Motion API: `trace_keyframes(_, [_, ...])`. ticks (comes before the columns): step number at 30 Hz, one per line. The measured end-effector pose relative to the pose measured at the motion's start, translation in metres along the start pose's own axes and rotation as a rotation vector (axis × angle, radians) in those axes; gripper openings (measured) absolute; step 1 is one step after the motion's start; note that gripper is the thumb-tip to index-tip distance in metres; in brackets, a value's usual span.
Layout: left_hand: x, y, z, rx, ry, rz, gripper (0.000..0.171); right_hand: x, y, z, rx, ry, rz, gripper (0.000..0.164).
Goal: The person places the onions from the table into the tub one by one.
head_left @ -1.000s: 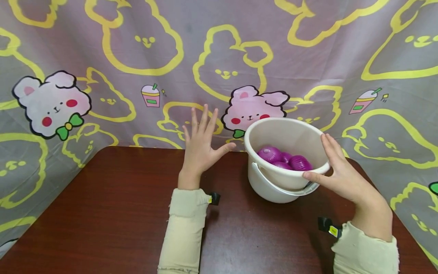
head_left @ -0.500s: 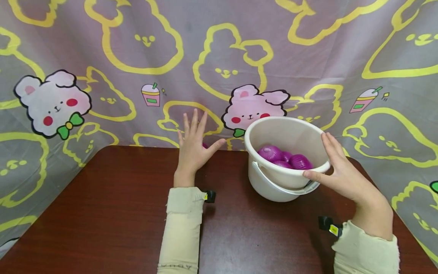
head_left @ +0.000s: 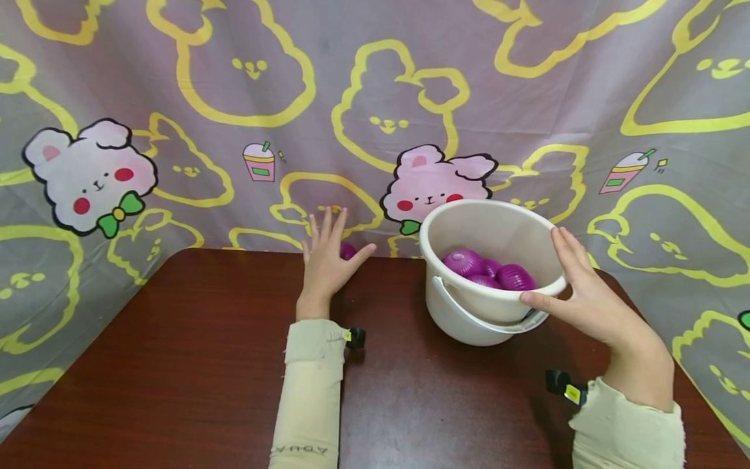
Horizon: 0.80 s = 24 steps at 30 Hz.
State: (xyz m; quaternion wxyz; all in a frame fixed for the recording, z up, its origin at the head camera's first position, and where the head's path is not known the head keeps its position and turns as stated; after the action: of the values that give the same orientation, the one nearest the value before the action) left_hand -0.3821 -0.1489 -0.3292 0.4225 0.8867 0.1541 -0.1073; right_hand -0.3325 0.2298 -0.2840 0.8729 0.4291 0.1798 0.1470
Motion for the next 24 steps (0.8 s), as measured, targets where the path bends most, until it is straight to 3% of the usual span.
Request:
trace_keyframes(13, [-0.001, -0.019, 0.029, -0.008, 0.071, 0.058, 0.097, 0.000, 0.001, 0.001, -0.010, 0.009, -0.007, 0.113])
trace_keyframes(24, [-0.001, -0.036, 0.037, -0.037, 0.069, 0.162, 0.094, 0.001, 0.000, 0.000, -0.028, 0.005, 0.001, 0.113])
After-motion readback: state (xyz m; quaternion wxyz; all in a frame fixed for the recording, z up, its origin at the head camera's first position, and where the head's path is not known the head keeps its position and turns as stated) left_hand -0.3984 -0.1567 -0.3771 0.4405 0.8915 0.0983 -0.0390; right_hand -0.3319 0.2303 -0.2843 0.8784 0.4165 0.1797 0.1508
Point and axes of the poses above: each hand's wrist, its own x-axis away from the middle knuckle, its own y-axis out of the back of the hand, z = x × y, the point moved 10 cm from there along -x, towards the middle knuckle, and after that the axes turned 5 degrees about y, right-handed, at the moved point
